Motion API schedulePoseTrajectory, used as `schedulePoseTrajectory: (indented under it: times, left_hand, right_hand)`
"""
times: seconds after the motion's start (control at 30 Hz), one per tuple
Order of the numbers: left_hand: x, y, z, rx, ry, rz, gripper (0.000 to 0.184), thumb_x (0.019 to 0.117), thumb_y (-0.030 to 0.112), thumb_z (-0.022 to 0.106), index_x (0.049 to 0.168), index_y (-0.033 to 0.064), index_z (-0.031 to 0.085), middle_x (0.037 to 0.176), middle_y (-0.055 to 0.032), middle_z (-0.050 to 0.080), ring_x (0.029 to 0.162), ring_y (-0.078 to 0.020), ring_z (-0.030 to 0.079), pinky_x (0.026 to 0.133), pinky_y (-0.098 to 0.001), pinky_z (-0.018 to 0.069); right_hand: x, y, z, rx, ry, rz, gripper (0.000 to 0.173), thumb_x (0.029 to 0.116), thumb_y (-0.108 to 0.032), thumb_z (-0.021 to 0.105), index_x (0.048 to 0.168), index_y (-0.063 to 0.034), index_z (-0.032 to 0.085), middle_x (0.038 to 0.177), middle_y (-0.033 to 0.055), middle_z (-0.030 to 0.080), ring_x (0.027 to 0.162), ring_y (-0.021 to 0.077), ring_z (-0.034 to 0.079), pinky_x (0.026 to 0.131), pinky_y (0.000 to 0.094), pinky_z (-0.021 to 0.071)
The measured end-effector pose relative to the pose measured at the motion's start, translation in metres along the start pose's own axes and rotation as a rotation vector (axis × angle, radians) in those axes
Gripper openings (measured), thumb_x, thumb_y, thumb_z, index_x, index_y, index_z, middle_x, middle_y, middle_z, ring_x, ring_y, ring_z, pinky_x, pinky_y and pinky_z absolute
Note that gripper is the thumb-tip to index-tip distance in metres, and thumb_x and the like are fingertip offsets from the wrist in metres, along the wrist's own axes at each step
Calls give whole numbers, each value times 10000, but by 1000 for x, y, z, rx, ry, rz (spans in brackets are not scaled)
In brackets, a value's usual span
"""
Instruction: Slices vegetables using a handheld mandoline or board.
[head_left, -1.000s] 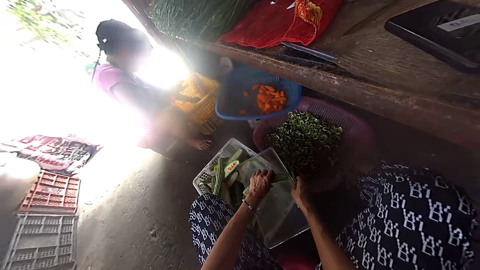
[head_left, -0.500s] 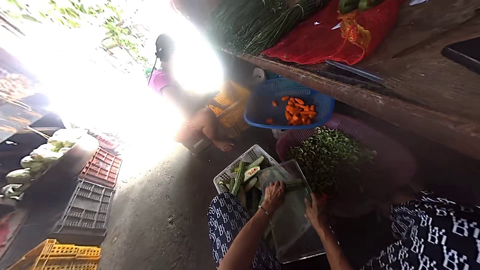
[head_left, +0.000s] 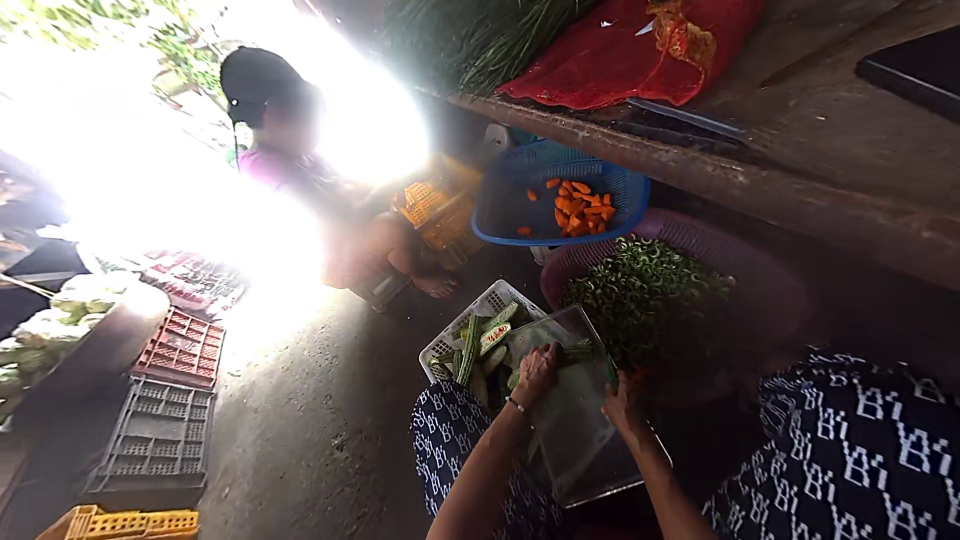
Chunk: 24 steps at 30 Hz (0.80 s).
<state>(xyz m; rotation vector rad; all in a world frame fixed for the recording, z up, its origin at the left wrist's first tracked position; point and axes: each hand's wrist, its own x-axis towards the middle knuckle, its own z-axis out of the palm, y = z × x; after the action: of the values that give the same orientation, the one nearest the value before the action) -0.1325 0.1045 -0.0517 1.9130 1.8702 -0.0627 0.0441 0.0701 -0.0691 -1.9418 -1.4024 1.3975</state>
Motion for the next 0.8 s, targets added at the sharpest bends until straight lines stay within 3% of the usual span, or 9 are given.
schedulePoseTrajectory:
  times: [0.1, 0.2, 0.27, 0.33, 0.43, 0.63, 0.73, 0.8]
  left_hand:
    - [7, -3, 6, -108, -3, 60, 469, 913, 52, 682, 1366, -14, 579, 1434, -237, 550, 1316, -414, 534, 1096, -532, 430]
    - [5, -3, 8, -190, 15, 100, 519, 911, 18, 681, 1404, -51, 535, 1368, -272, 590, 1244, -401, 607, 1082, -509, 462]
    - [1, -2, 6, -218, 13, 111, 523, 921, 7, 661, 1421, -47, 522, 1321, -271, 623, 1218, -397, 626, 1075, -512, 467]
    - [-4, -1, -1, -259, 40, 99, 515, 933, 14, 650, 1426, -57, 516, 1326, -275, 621, 1227, -390, 623, 1086, -500, 461]
    - [-9, 3, -15, -278, 101, 30, 542, 958, 61, 635, 1464, -58, 479, 1387, -277, 586, 1281, -387, 592, 1120, -484, 438]
    - [-5, 15, -32, -105, 28, -143, 669, 948, 57, 615, 1573, 92, 378, 1418, -244, 568, 1266, -425, 588, 1051, -574, 471]
    - [-6, 27, -22, -65, 7, -152, 595, 962, 77, 593, 1535, 117, 437, 1407, -224, 569, 1254, -425, 587, 1005, -590, 493]
    - [-1, 28, -8, -12, -25, -149, 626, 936, 64, 618, 1534, 140, 449, 1445, -208, 543, 1307, -447, 528, 994, -628, 470]
  right_hand:
    - [3, 2, 3, -15, 4, -18, 470, 1083, -90, 470, 1525, 45, 379, 1366, 323, 563, 1075, 414, 689, 927, 503, 563]
    - [7, 4, 4, -28, 24, -34, 464, 1076, -80, 481, 1510, 59, 395, 1359, 321, 568, 1104, 414, 677, 951, 505, 550]
    - [6, 3, 3, -37, 41, -33, 462, 1071, -72, 489, 1503, 71, 409, 1405, 323, 548, 1225, 420, 624, 1045, 504, 495]
    - [7, 2, 3, -31, 51, -36, 458, 1072, -66, 482, 1500, 80, 413, 1436, 323, 528, 1291, 420, 583, 1092, 500, 459]
    - [8, 3, 4, -33, 60, -42, 452, 1069, -63, 477, 1494, 81, 423, 1428, 321, 534, 1285, 421, 585, 1088, 496, 463]
    - [7, -1, 1, -91, 58, -26, 458, 1071, -83, 484, 1497, 75, 427, 1431, 304, 546, 1336, 408, 552, 1141, 481, 411]
    - [8, 1, 1, -100, 39, -41, 449, 1069, -82, 478, 1486, 77, 433, 1410, 314, 554, 1330, 422, 550, 1138, 501, 412]
    - [9, 1, 1, -107, 23, -30, 457, 1070, -93, 476, 1500, 56, 425, 1411, 302, 558, 1327, 416, 555, 1129, 505, 421]
